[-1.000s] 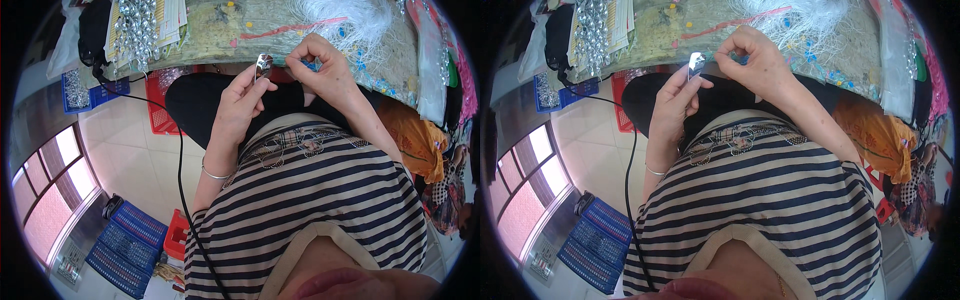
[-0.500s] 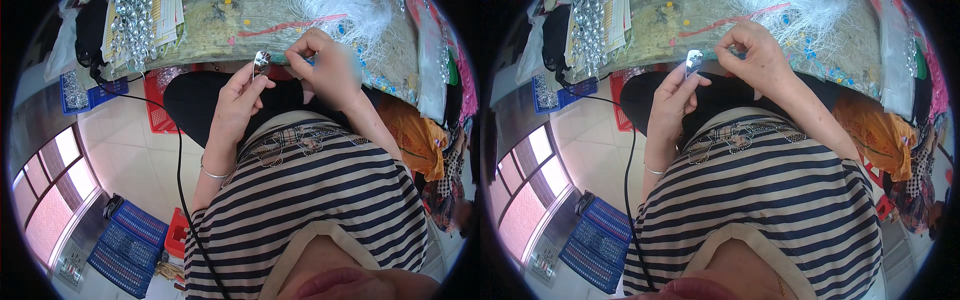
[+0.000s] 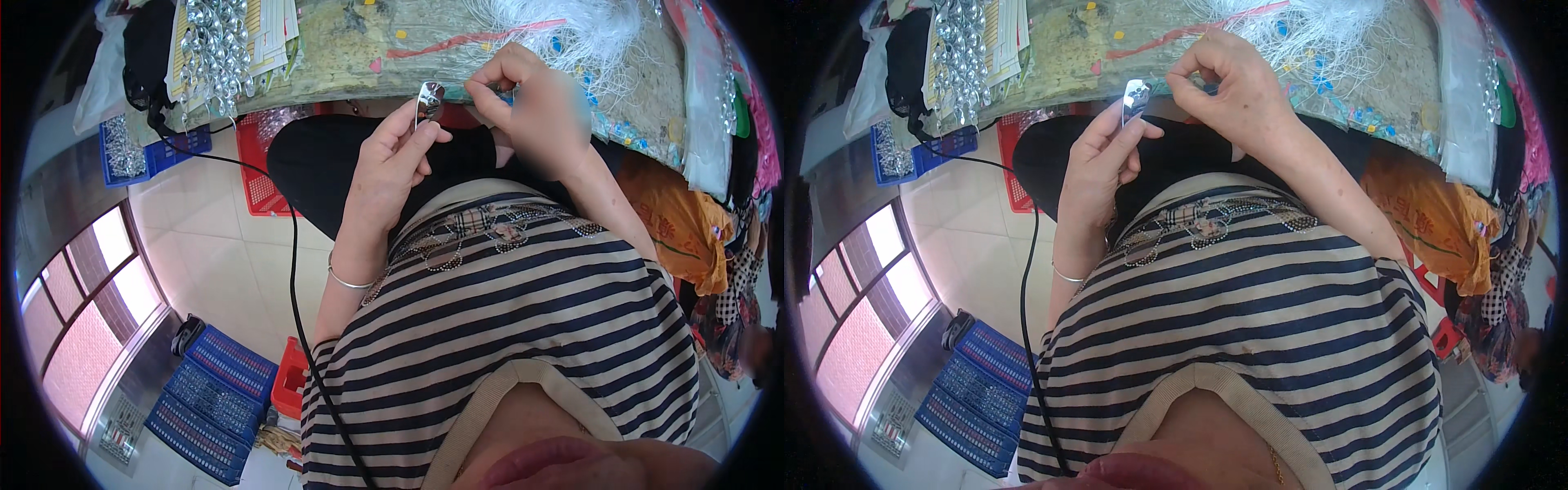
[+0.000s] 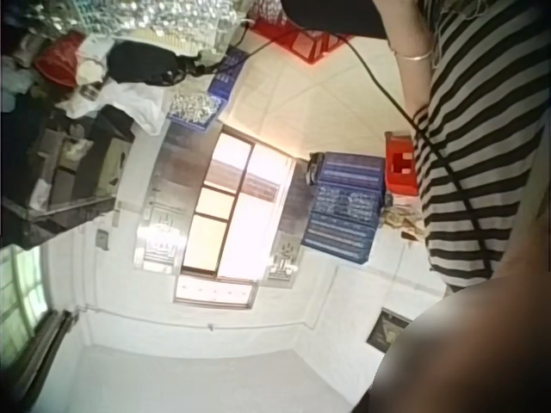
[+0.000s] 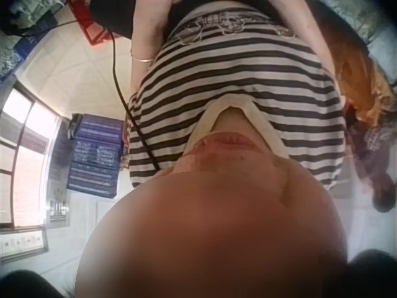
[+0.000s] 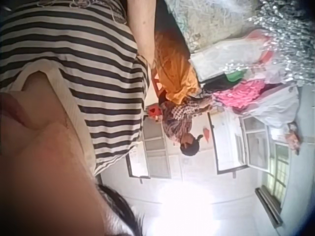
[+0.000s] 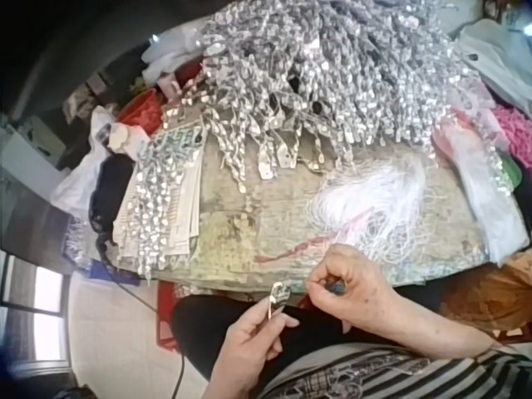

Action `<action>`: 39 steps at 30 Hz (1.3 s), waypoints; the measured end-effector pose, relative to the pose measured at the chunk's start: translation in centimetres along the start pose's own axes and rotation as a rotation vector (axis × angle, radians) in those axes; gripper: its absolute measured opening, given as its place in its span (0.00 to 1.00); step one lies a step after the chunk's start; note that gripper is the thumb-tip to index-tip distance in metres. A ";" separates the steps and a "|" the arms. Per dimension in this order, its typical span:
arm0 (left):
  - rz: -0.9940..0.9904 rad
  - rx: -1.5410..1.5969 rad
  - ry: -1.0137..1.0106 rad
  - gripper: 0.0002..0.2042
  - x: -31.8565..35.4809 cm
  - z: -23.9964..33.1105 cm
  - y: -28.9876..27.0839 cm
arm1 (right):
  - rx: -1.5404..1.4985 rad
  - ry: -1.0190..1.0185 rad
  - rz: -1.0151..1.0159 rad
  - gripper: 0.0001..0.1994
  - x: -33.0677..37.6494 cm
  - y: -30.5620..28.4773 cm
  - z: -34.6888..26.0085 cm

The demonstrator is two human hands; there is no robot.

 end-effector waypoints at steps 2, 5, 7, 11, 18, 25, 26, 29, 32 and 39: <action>0.006 -0.008 -0.003 0.19 0.0 0.0 0.0 | -0.005 -0.009 -0.009 0.04 0.1 0.3 -0.3; -0.005 0.000 0.005 0.19 0.0 0.1 0.0 | -0.027 -0.084 -0.011 0.04 0.2 0.7 -1.1; -0.003 -0.015 0.006 0.19 0.1 0.1 0.0 | -0.078 -0.075 -0.050 0.04 0.3 1.2 -1.5; -0.014 -0.005 0.019 0.19 0.0 0.2 0.0 | -0.070 -0.071 -0.086 0.04 0.5 1.6 -1.6; 0.000 -0.015 0.030 0.17 0.2 0.5 0.1 | -0.087 -0.075 -0.108 0.03 0.6 1.8 -2.3; -0.004 -0.023 0.021 0.17 0.2 0.4 0.0 | -0.072 -0.101 -0.102 0.03 0.3 1.4 -2.4; -0.005 -0.023 0.022 0.17 0.2 0.5 0.1 | -0.072 -0.101 -0.101 0.03 0.3 1.4 -2.3; -0.009 -0.024 0.010 0.17 0.2 0.5 0.1 | -0.074 -0.083 -0.047 0.03 0.1 0.8 -1.6; -0.016 -0.038 0.010 0.18 0.2 0.4 0.1 | -0.015 -0.123 -0.032 0.04 0.0 0.6 -1.6; -0.076 -0.113 0.058 0.17 0.1 1.0 0.7 | -0.065 0.017 -0.041 0.04 0.0 1.2 -0.8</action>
Point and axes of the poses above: each hand's wrist, its own x-axis away from the middle knuckle, its own y-axis out of the palm, z = x × y, the point moved 8 cm from there along -x, towards the middle knuckle, and after that the axes turned 11 degrees about -x, right-handed, at the moved point
